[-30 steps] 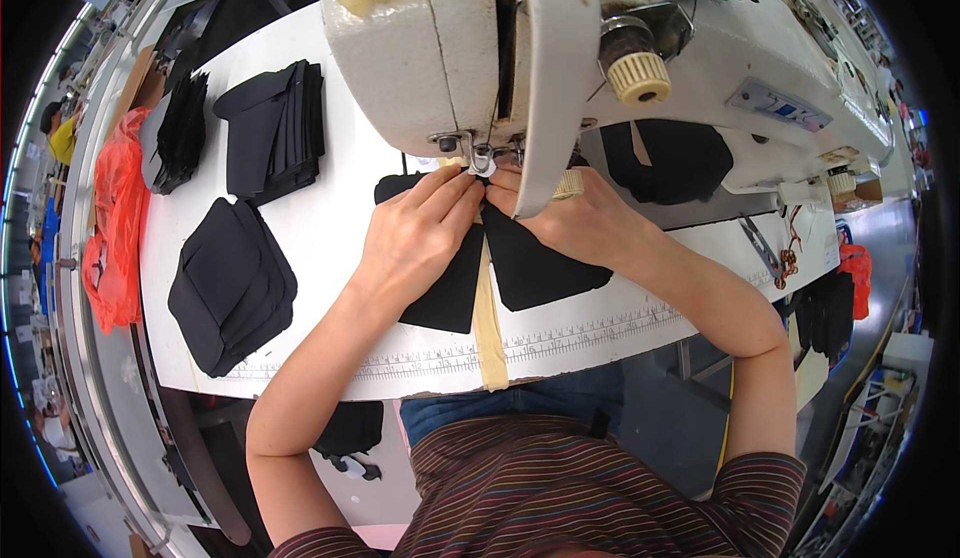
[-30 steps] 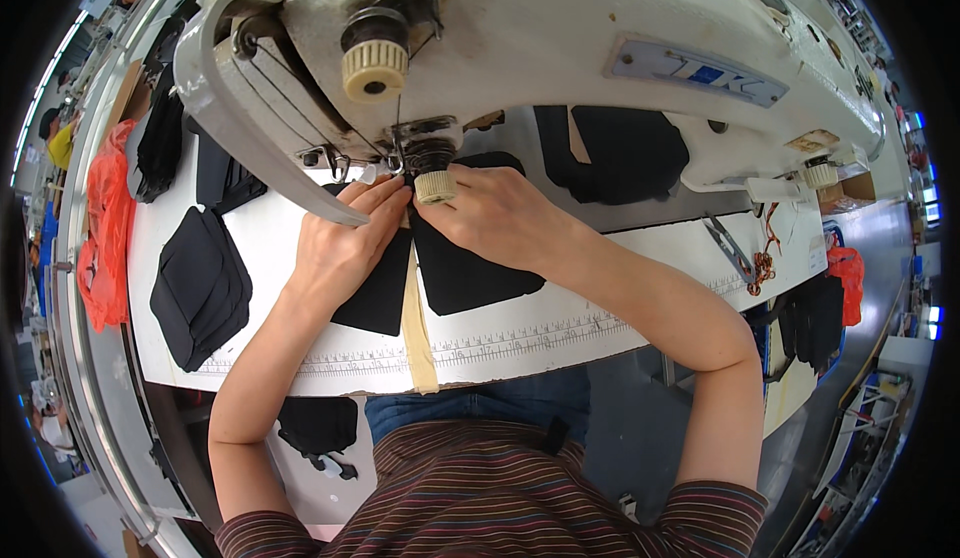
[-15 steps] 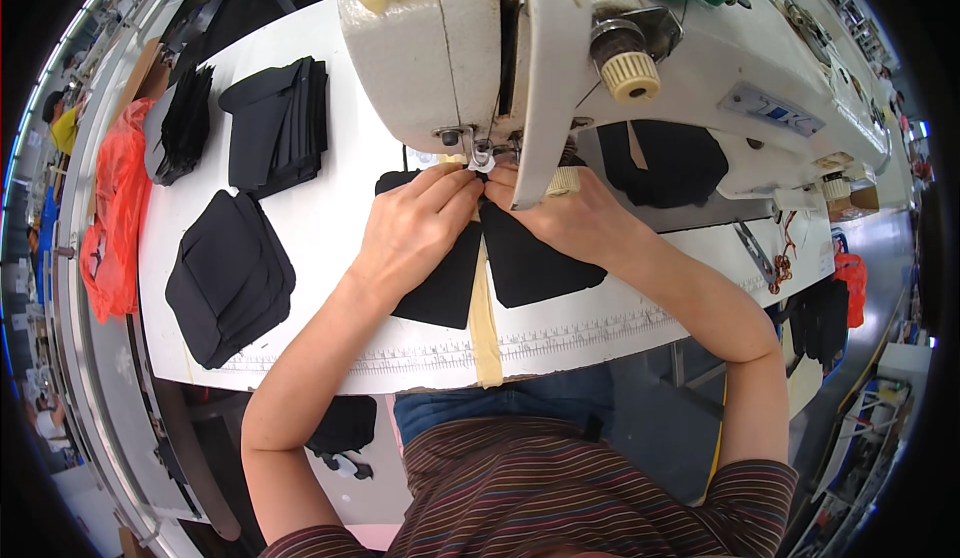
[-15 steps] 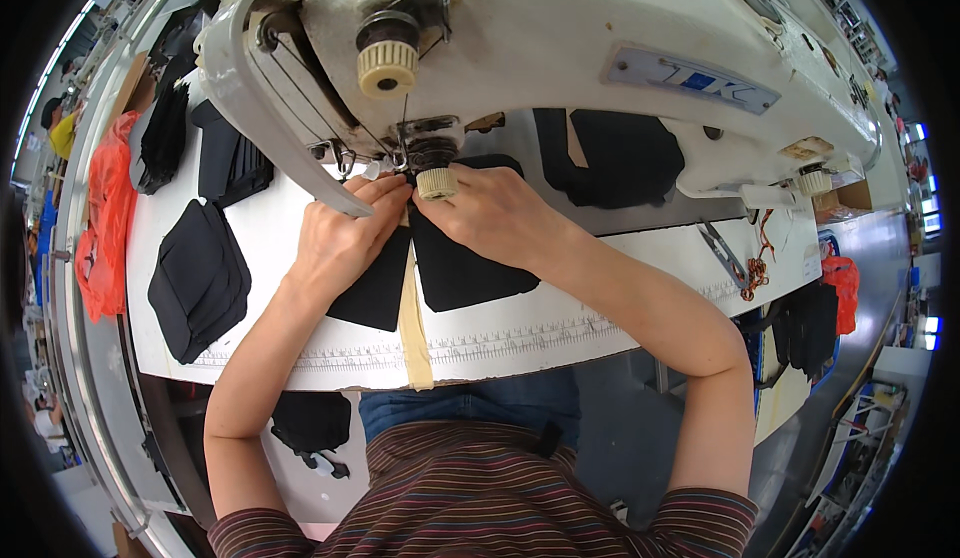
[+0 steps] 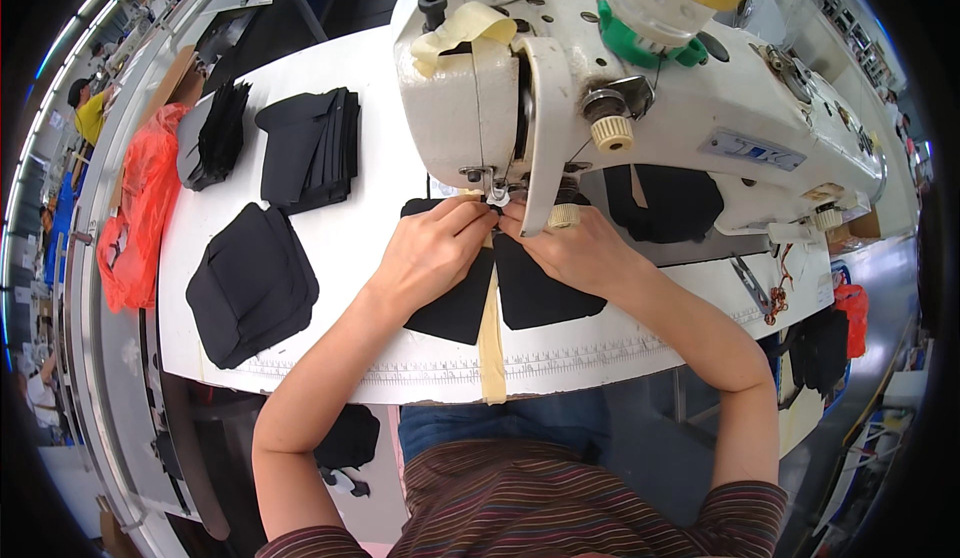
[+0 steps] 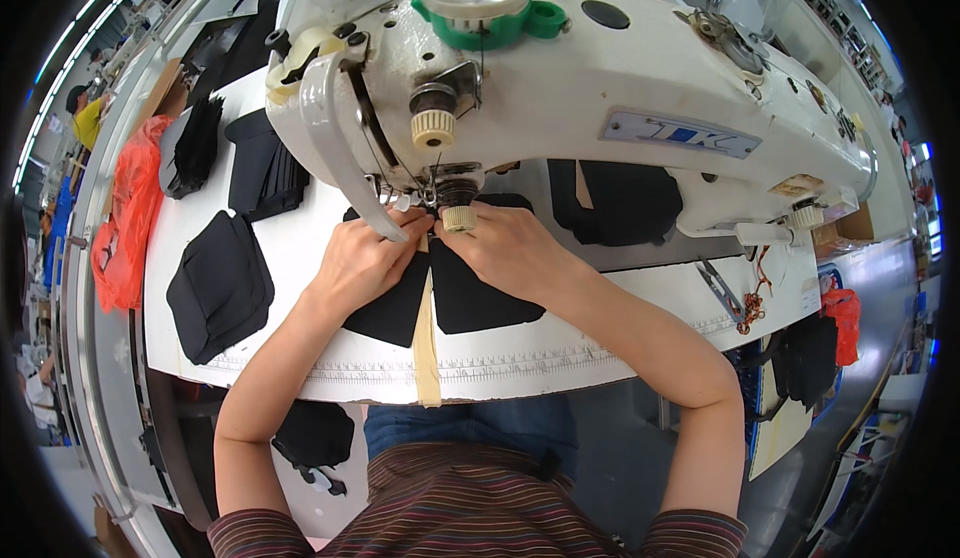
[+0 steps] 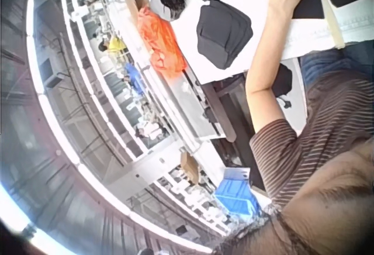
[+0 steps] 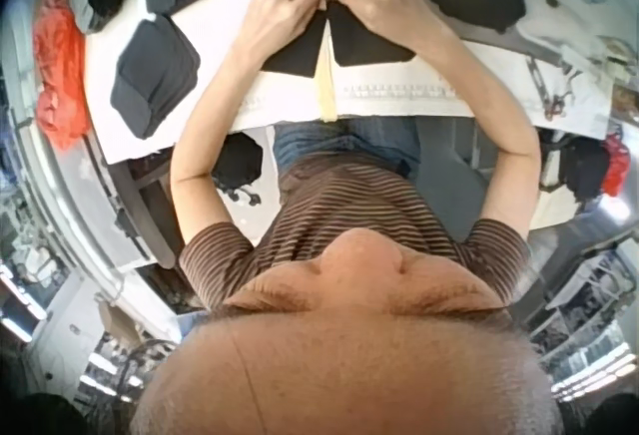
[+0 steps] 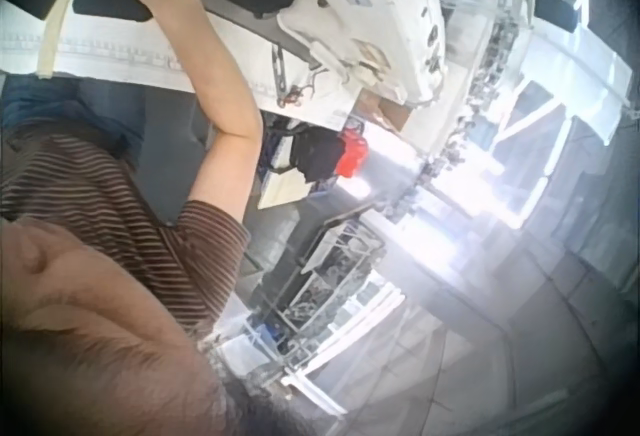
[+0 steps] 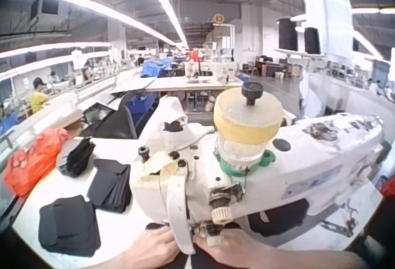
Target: The person sews black fabric parts together using an industrial sewing machine.
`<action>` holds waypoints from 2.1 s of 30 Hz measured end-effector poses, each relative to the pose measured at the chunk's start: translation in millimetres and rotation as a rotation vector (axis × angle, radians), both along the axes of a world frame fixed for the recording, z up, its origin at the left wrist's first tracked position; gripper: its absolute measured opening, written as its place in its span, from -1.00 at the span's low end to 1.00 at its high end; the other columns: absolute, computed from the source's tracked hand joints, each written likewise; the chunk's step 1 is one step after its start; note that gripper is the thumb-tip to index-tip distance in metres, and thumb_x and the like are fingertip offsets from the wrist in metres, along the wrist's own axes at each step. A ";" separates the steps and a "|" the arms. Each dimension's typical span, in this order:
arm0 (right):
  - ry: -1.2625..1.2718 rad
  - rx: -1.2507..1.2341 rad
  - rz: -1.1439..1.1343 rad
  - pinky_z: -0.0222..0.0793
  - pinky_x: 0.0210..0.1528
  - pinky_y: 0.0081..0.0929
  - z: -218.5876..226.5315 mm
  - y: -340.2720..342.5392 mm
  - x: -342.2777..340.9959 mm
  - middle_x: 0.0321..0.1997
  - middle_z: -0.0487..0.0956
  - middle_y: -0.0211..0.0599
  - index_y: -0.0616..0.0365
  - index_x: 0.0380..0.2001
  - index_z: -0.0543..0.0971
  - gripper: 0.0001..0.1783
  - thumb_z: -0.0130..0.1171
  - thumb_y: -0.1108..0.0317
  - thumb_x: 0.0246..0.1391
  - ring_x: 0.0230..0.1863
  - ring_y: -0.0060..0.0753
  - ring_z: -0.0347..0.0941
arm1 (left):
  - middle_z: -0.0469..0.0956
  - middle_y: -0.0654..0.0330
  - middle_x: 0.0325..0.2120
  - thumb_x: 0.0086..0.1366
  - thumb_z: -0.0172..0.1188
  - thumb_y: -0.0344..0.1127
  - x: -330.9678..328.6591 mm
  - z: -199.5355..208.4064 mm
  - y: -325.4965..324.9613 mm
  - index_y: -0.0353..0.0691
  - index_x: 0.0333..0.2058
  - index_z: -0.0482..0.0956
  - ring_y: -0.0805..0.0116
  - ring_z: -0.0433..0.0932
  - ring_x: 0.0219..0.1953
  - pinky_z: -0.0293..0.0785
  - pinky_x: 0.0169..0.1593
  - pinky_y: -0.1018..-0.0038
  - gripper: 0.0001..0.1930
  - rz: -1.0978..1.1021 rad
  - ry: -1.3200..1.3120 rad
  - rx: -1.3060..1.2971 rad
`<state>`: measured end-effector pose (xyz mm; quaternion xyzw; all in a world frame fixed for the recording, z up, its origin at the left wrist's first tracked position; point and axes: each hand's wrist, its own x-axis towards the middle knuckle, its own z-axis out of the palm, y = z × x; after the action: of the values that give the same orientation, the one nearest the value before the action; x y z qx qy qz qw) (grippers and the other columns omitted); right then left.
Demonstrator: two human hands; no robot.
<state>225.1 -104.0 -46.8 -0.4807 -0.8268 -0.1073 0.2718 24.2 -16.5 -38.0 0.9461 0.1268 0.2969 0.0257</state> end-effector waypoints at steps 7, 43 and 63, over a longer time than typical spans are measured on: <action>0.039 -0.074 0.089 0.57 -0.29 -0.47 9.0 -2.0 6.2 -0.28 0.58 -0.34 0.20 -0.25 0.63 -0.76 0.19 0.47 -0.07 -0.21 -0.37 0.56 | 0.60 0.19 -0.29 0.01 0.29 -0.52 -5.7 -1.7 8.4 -0.27 -0.32 0.65 0.26 0.62 -0.25 0.59 -0.32 0.40 -0.80 0.015 -0.050 -0.230; -0.006 0.051 0.064 0.56 -0.41 -0.59 3.9 -1.3 2.4 -0.33 0.53 -0.42 0.20 -0.35 0.62 -0.84 0.24 0.45 -0.09 -0.24 -0.49 0.54 | 0.54 0.24 -0.36 -0.04 0.26 -0.47 -3.1 5.2 15.6 -0.33 -0.31 0.63 0.36 0.55 -0.26 0.59 -0.34 0.48 -0.75 -0.192 0.048 0.123; -0.131 0.068 -0.050 0.35 -0.42 -0.46 3.7 6.8 4.6 -0.49 0.52 -0.47 -0.01 -0.23 0.62 -0.77 0.18 0.39 -0.02 -0.39 -0.44 0.52 | 0.62 0.22 -0.20 0.05 0.21 -0.47 -7.9 11.6 20.9 -0.26 -0.23 0.66 0.33 0.59 -0.12 0.62 -0.27 0.47 -0.74 -0.116 0.100 0.013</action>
<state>229.7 -97.1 -43.1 -0.4837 -0.8263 -0.1733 0.2308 16.3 4.3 -26.4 0.9657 0.0709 0.2479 0.0302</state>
